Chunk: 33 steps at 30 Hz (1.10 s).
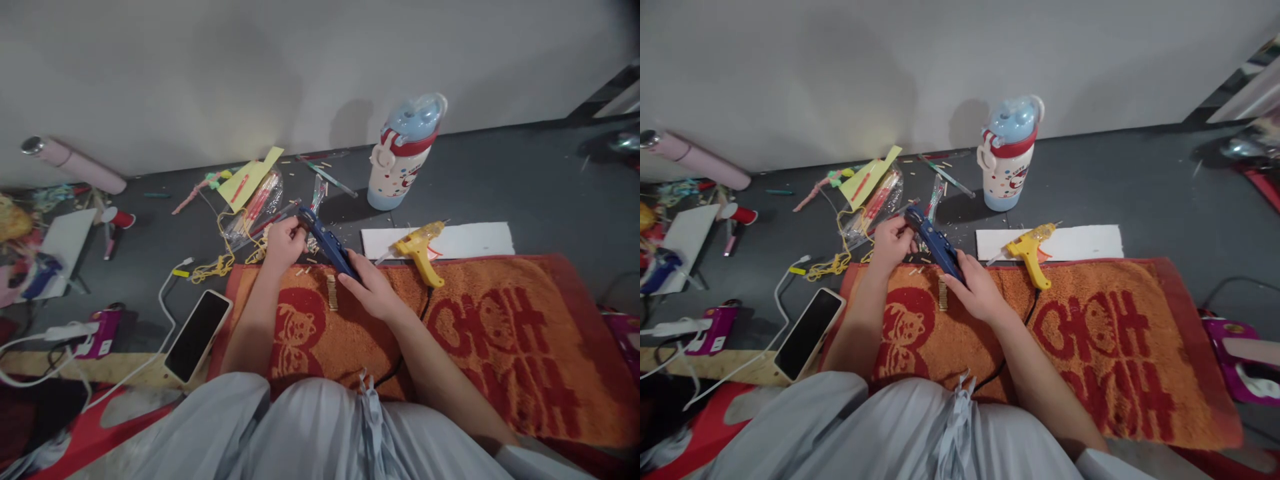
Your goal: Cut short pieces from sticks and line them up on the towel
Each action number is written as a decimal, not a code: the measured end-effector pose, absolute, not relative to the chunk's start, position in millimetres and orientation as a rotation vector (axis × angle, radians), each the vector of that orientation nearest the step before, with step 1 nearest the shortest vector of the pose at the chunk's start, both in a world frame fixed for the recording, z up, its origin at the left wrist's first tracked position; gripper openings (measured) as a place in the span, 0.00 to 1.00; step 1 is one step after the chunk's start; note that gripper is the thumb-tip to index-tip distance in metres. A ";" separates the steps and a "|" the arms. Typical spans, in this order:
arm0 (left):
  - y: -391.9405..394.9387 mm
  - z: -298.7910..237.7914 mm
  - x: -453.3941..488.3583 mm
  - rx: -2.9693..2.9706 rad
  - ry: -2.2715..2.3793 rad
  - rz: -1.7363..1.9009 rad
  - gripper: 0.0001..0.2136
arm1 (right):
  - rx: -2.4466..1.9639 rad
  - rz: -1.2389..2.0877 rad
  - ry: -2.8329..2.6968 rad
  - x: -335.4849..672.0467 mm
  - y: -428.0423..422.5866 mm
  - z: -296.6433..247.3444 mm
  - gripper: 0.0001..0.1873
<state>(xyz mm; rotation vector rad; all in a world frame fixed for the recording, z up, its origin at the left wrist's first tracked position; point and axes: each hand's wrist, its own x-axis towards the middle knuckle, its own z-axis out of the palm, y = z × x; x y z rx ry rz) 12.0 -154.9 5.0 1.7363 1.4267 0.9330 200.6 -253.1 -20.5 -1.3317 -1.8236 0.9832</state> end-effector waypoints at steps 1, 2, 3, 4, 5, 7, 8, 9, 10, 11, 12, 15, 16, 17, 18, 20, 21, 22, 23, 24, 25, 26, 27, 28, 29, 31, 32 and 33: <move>-154.9 6.1 12.5 1.698 1.402 0.936 0.06 | -1.332 0.982 -1.826 200.9 -253.1 -20.2 0.29; -155.0 7.3 13.1 1.664 1.379 0.935 0.06 | -1.332 0.982 -1.827 201.4 -253.0 -19.8 0.30; -155.2 8.5 13.8 1.633 1.361 0.937 0.06 | -1.331 0.986 -1.830 201.9 -253.0 -19.2 0.30; -155.4 9.5 14.4 1.605 1.348 0.937 0.06 | -1.330 0.991 -1.830 202.3 -253.0 -18.4 0.30; -155.5 10.4 14.9 1.578 1.338 0.938 0.06 | -1.328 0.997 -1.830 202.8 -253.0 -17.6 0.31; -155.6 11.6 15.3 1.546 1.322 0.935 0.05 | -1.325 1.007 -1.831 203.3 -253.1 -16.3 0.31; -155.6 12.1 15.2 1.538 1.318 0.934 0.05 | -1.326 1.009 -1.832 203.4 -253.2 -15.8 0.31; -155.7 12.4 15.1 1.534 1.316 0.932 0.05 | -1.330 1.007 -1.834 203.4 -253.2 -15.6 0.31; -155.7 12.6 14.8 1.534 1.316 0.929 0.05 | -1.332 1.003 -1.838 203.3 -253.2 -15.5 0.31; -155.7 12.7 14.6 1.535 1.322 0.927 0.05 | -1.333 0.997 -1.844 203.1 -253.1 -15.6 0.31; -155.8 12.6 14.3 1.541 1.331 0.925 0.05 | -1.334 0.991 -1.850 202.9 -252.9 -15.7 0.30; -155.9 11.2 13.8 1.603 1.358 0.922 0.06 | -1.349 0.974 -1.863 202.4 -252.3 -16.1 0.29; -155.8 10.2 13.7 1.631 1.362 0.927 0.06 | -1.358 0.969 -1.866 202.3 -252.1 -16.1 0.29; -155.6 9.0 13.6 1.659 1.368 0.935 0.07 | -1.368 0.963 -1.868 202.3 -251.9 -16.1 0.29; -155.4 7.8 13.4 1.683 1.377 0.941 0.07 | -1.377 0.958 -1.871 202.2 -251.9 -16.2 0.29; -155.0 5.4 12.8 1.722 1.406 0.948 0.07 | -1.390 0.948 -1.877 202.2 -252.0 -16.5 0.30; -154.9 4.6 12.5 1.741 1.423 0.947 0.07 | -1.395 0.942 -1.880 202.2 -252.1 -16.7 0.30; -154.9 4.1 12.2 1.758 1.440 0.946 0.07 | -1.399 0.936 -1.881 202.2 -252.1 -17.1 0.29; -155.0 4.1 12.0 1.772 1.452 0.941 0.07 | -1.401 0.928 -1.883 202.1 -252.2 -17.5 0.29; -155.3 4.4 11.9 1.780 1.461 0.936 0.07 | -1.403 0.917 -1.885 202.0 -252.1 -18.0 0.29; -155.5 5.0 11.9 1.779 1.466 0.930 0.07 | -1.404 0.908 -1.887 201.8 -252.0 -18.4 0.29; -155.8 5.8 12.0 1.775 1.471 0.925 0.08 | -1.403 0.900 -1.890 201.7 -251.8 -18.7 0.29; -156.1 6.7 12.2 1.769 1.476 0.921 0.08 | -1.400 0.895 -1.894 201.5 -251.7 -19.0 0.29; -156.4 7.7 12.5 1.764 1.481 0.918 0.08 | -1.396 0.891 -1.897 201.4 -251.5 -19.1 0.29; -156.6 8.5 12.7 1.762 1.485 0.913 0.08 | -1.393 0.889 -1.900 201.4 -251.4 -19.0 0.29; -156.7 10.0 13.0 1.756 1.486 0.904 0.08 | -1.391 0.890 -1.903 201.5 -251.4 -18.4 0.29; -156.8 10.6 13.0 1.749 1.481 0.898 0.08 | -1.393 0.891 -1.901 201.7 -251.4 -18.1 0.29; -156.8 11.2 13.0 1.740 1.473 0.897 0.08 | -1.395 0.893 -1.898 201.9 -251.5 -17.7 0.29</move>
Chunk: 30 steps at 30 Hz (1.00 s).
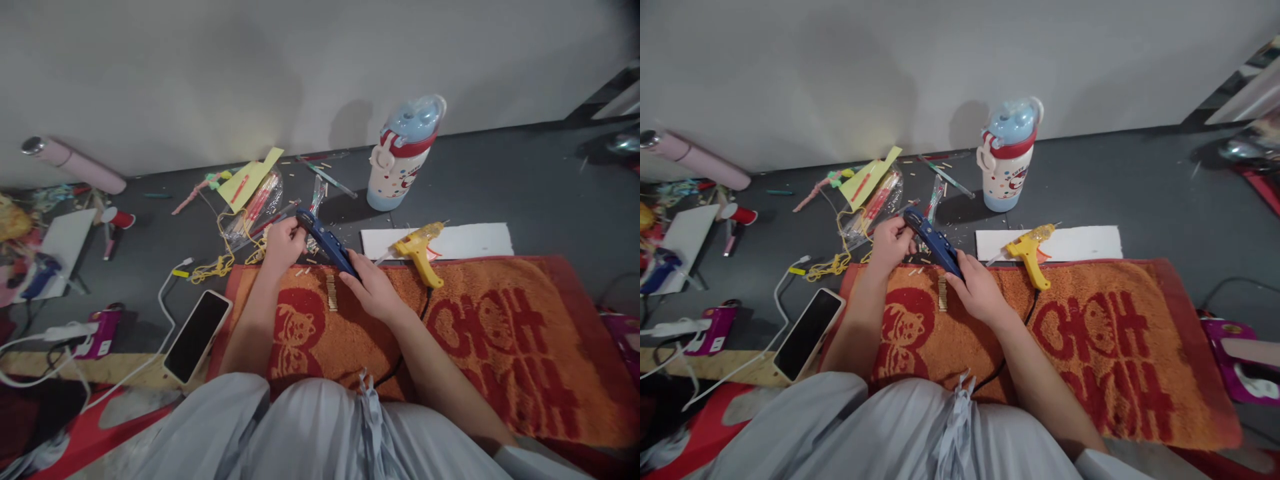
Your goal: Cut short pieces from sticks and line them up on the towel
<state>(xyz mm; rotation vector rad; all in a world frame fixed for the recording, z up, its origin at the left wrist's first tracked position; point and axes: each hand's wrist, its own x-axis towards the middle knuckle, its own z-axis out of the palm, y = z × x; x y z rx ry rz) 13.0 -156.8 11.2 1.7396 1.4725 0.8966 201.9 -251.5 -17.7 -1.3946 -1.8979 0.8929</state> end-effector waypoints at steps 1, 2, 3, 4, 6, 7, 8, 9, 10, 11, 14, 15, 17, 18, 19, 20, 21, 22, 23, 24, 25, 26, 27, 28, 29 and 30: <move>-156.8 11.7 13.1 1.727 1.464 0.900 0.08 | -1.396 0.895 -1.893 202.2 -251.6 -17.5 0.29; -156.9 12.3 13.2 1.713 1.455 0.906 0.08 | -1.394 0.895 -1.887 202.5 -251.7 -17.4 0.28; -157.0 12.7 13.3 1.696 1.447 0.911 0.07 | -1.389 0.893 -1.882 202.8 -251.7 -17.4 0.28; -157.1 13.2 13.6 1.679 1.439 0.916 0.07 | -1.383 0.891 -1.877 203.2 -251.6 -17.6 0.28; -157.4 13.9 14.4 1.637 1.424 0.924 0.07 | -1.374 0.883 -1.869 203.7 -251.5 -17.9 0.27; -157.6 14.2 14.8 1.617 1.417 0.926 0.07 | -1.372 0.881 -1.866 203.9 -251.5 -18.1 0.27; -157.7 14.3 15.3 1.598 1.413 0.931 0.07 | -1.372 0.880 -1.862 204.0 -251.4 -18.1 0.27; -157.7 14.4 15.7 1.580 1.410 0.936 0.07 | -1.372 0.880 -1.859 204.1 -251.4 -18.0 0.27; -157.8 14.3 16.0 1.563 1.408 0.939 0.07 | -1.373 0.881 -1.857 204.1 -251.5 -17.9 0.27; -157.7 14.1 16.2 1.548 1.406 0.940 0.07 | -1.373 0.882 -1.857 204.1 -251.5 -17.9 0.26; -157.1 13.4 16.2 1.513 1.394 0.939 0.06 | -1.373 0.891 -1.861 203.5 -251.5 -18.3 0.26; -156.8 13.4 16.2 1.505 1.391 0.937 0.06 | -1.372 0.898 -1.863 203.2 -251.5 -18.6 0.26; -156.3 14.0 16.1 1.488 1.383 0.934 0.06 | -1.368 0.914 -1.869 202.5 -251.5 -19.0 0.27; -156.2 14.6 16.1 1.477 1.377 0.931 0.06 | -1.365 0.922 -1.874 202.2 -251.5 -18.9 0.28; -156.2 15.4 16.1 1.461 1.369 0.926 0.06 | -1.361 0.930 -1.881 202.0 -251.6 -18.5 0.29; -156.3 16.1 16.2 1.442 1.358 0.921 0.06 | -1.360 0.934 -1.884 202.0 -251.7 -17.8 0.29; -156.4 16.7 16.3 1.420 1.345 0.919 0.06 | -1.360 0.937 -1.888 202.0 -251.8 -16.7 0.30; -156.7 17.1 16.4 1.395 1.328 0.920 0.07 | -1.360 0.939 -1.891 202.2 -251.9 -15.5 0.30; -156.9 17.3 16.6 1.367 1.308 0.925 0.07 | -1.361 0.941 -1.892 202.4 -252.0 -14.1 0.30; -157.2 17.3 16.9 1.337 1.284 0.931 0.08 | -1.363 0.943 -1.893 202.7 -252.1 -12.8 0.30; -157.3 17.1 17.2 1.308 1.257 0.937 0.08 | -1.364 0.946 -1.893 203.1 -252.2 -11.7 0.31; -157.3 16.8 17.5 1.280 1.233 0.940 0.09 | -1.365 0.949 -1.893 203.5 -252.3 -10.9 0.32; -157.2 16.4 17.8 1.257 1.214 0.941 0.09 | -1.366 0.951 -1.894 203.9 -252.3 -10.4 0.32; -157.0 16.1 18.0 1.240 1.202 0.941 0.09 | -1.367 0.949 -1.893 204.3 -252.4 -10.3 0.33; -156.7 15.8 18.0 1.231 1.200 0.942 0.10 | -1.368 0.946 -1.893 204.7 -252.4 -10.6 0.33; -156.3 15.6 17.9 1.231 1.204 0.940 0.10 | -1.366 0.942 -1.893 205.1 -252.4 -11.2 0.32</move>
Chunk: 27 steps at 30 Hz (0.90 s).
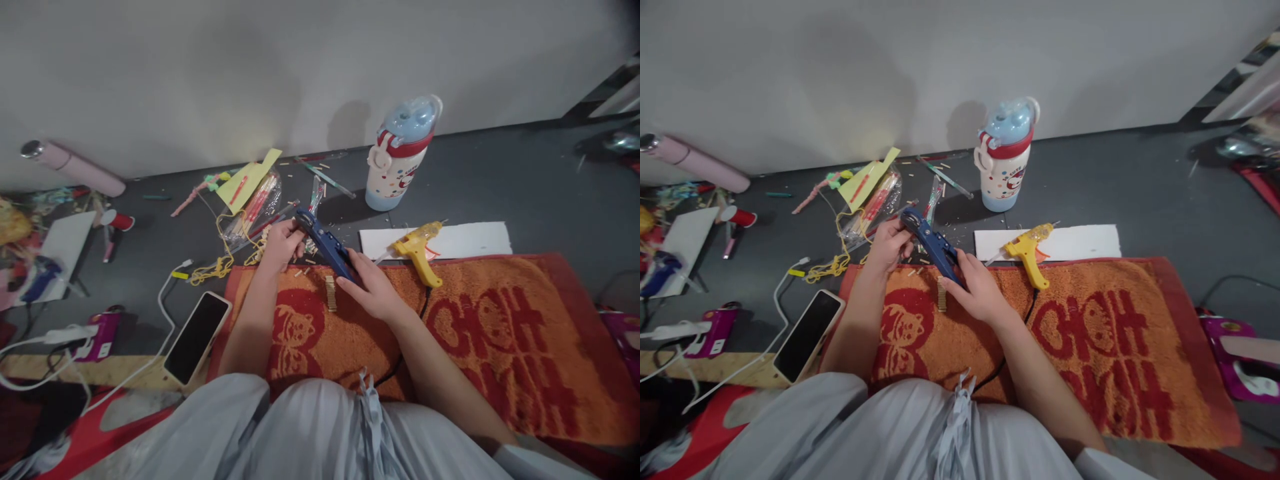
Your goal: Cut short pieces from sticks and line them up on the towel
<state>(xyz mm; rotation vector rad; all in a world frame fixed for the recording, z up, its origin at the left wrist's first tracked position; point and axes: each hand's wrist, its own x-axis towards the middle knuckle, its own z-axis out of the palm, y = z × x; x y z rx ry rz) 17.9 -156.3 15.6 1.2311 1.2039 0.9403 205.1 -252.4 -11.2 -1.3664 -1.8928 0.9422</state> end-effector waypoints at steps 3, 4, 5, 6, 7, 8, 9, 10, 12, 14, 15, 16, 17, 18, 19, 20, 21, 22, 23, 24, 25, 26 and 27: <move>-155.6 15.2 16.5 1.266 1.222 0.935 0.10 | -1.364 0.932 -1.886 206.1 -252.1 -14.1 0.31; -155.5 15.0 15.9 1.282 1.226 0.932 0.10 | -1.364 0.931 -1.882 206.3 -251.9 -15.1 0.30; -155.5 14.7 15.3 1.300 1.232 0.928 0.09 | -1.364 0.930 -1.881 206.5 -251.6 -15.9 0.30; -155.5 14.5 14.8 1.318 1.240 0.922 0.09 | -1.363 0.929 -1.883 206.7 -251.4 -16.5 0.30; -155.6 14.2 14.4 1.339 1.252 0.916 0.09 | -1.363 0.929 -1.886 206.7 -251.1 -17.0 0.30; -155.6 13.9 14.3 1.363 1.268 0.911 0.08 | -1.366 0.930 -1.889 206.7 -251.0 -17.2 0.29; -155.7 13.6 14.3 1.388 1.284 0.907 0.08 | -1.371 0.931 -1.894 206.5 -251.0 -17.3 0.29; -155.8 13.4 14.5 1.415 1.299 0.904 0.08 | -1.379 0.931 -1.897 206.1 -251.1 -17.2 0.29; -156.0 13.2 15.4 1.465 1.325 0.906 0.08 | -1.403 0.922 -1.903 204.9 -251.5 -16.7 0.29; -156.3 13.2 16.4 1.498 1.343 0.904 0.09 | -1.427 0.897 -1.914 203.3 -252.0 -15.8 0.28; -156.5 13.2 16.8 1.507 1.350 0.903 0.09 | -1.435 0.883 -1.923 202.5 -252.2 -15.3 0.28; -156.6 13.2 17.1 1.510 1.356 0.903 0.09 | -1.442 0.869 -1.935 201.7 -252.4 -14.7 0.27; -156.7 13.1 17.3 1.511 1.360 0.903 0.09 | -1.444 0.858 -1.949 201.1 -252.4 -14.0 0.27; -156.7 13.0 17.3 1.511 1.365 0.903 0.09 | -1.446 0.850 -1.962 200.6 -252.5 -13.3 0.27; -156.6 13.0 17.3 1.511 1.371 0.902 0.09 | -1.450 0.844 -1.973 200.2 -252.5 -12.6 0.27; -156.6 13.0 17.2 1.508 1.378 0.901 0.09 | -1.455 0.839 -1.981 199.9 -252.5 -12.0 0.28; -156.7 13.1 17.2 1.503 1.384 0.897 0.09 | -1.460 0.834 -1.988 199.8 -252.5 -11.4 0.28; -156.8 13.4 17.2 1.492 1.387 0.893 0.09 | -1.464 0.830 -1.991 199.7 -252.5 -10.9 0.28; -157.1 13.8 17.3 1.477 1.386 0.889 0.08 | -1.465 0.827 -1.994 199.7 -252.5 -10.5 0.28; -157.4 14.3 17.5 1.457 1.382 0.890 0.08 | -1.465 0.823 -1.995 199.8 -252.6 -10.3 0.28; -157.8 14.8 17.7 1.434 1.374 0.894 0.08 | -1.462 0.821 -1.996 200.0 -252.7 -10.3 0.28; -158.1 15.2 18.0 1.412 1.366 0.898 0.08 | -1.460 0.818 -1.996 200.3 -252.8 -10.4 0.28; -158.3 15.5 18.3 1.390 1.359 0.901 0.08 | -1.460 0.816 -1.993 200.6 -252.8 -10.8 0.28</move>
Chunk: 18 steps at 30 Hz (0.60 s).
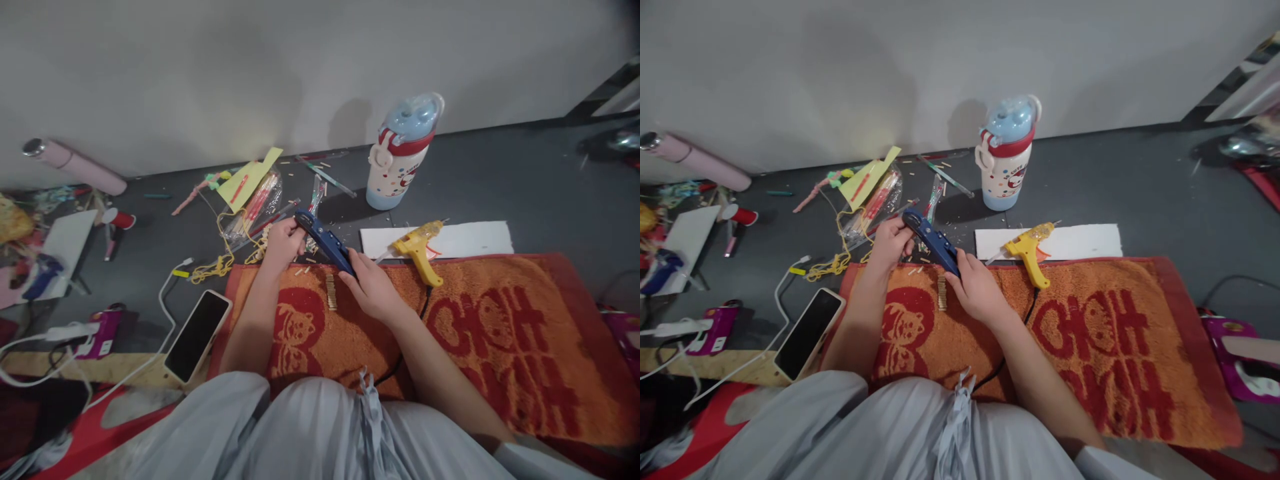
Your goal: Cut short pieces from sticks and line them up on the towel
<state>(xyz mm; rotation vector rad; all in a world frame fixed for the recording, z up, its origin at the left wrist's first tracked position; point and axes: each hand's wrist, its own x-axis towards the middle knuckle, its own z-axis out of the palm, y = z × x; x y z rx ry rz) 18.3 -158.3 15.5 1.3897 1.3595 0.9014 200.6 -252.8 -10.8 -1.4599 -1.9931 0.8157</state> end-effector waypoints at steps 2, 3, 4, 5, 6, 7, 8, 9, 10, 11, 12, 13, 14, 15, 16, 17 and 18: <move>-158.1 15.7 18.7 1.348 1.353 0.901 0.08 | -1.459 0.815 -1.981 201.6 -252.9 -12.0 0.28; -157.7 15.6 18.9 1.324 1.352 0.900 0.08 | -1.459 0.817 -1.967 202.1 -252.9 -12.9 0.27; -157.2 15.5 19.0 1.298 1.350 0.900 0.09 | -1.458 0.821 -1.948 202.4 -252.9 -14.1 0.27; -156.6 15.5 19.1 1.271 1.346 0.902 0.09 | -1.455 0.831 -1.925 202.5 -252.8 -15.5 0.26; -156.2 15.6 19.3 1.246 1.337 0.905 0.10 | -1.447 0.850 -1.898 202.4 -252.8 -17.0 0.25; -156.0 15.9 19.5 1.224 1.327 0.909 0.10 | -1.437 0.880 -1.861 202.0 -252.8 -18.8 0.25; -156.0 16.5 19.9 1.210 1.316 0.909 0.11 | -1.421 0.925 -1.813 201.4 -252.8 -20.6 0.25; -156.2 17.2 20.5 1.204 1.308 0.907 0.11 | -1.397 0.985 -1.751 200.7 -252.7 -22.4 0.25; -156.6 18.0 21.1 1.205 1.299 0.907 0.11 | -1.364 1.057 -1.672 199.9 -252.6 -24.0 0.25; -157.2 18.8 21.8 1.209 1.290 0.907 0.11 | -1.327 1.137 -1.579 199.2 -252.4 -25.3 0.24; -157.8 19.4 22.5 1.216 1.283 0.909 0.11 | -1.289 1.226 -1.481 198.8 -252.1 -26.0 0.24; -158.4 19.9 23.1 1.228 1.277 0.911 0.12 | -1.253 1.316 -1.384 198.6 -251.8 -26.1 0.23; -158.8 20.1 23.5 1.243 1.275 0.913 0.12 | -1.221 1.402 -1.291 198.6 -251.4 -25.3 0.23; -159.1 20.0 23.8 1.261 1.279 0.916 0.12 | -1.192 1.477 -1.212 198.9 -250.9 -23.8 0.22; -159.2 19.7 23.8 1.280 1.289 0.916 0.12 | -1.164 1.541 -1.153 199.4 -250.6 -21.6 0.21; -159.2 19.3 23.5 1.302 1.304 0.914 0.13 | -1.134 1.592 -1.116 200.0 -250.3 -18.9 0.20; -159.0 18.8 23.1 1.329 1.320 0.910 0.13 | -1.099 1.629 -1.102 200.6 -250.2 -15.9 0.20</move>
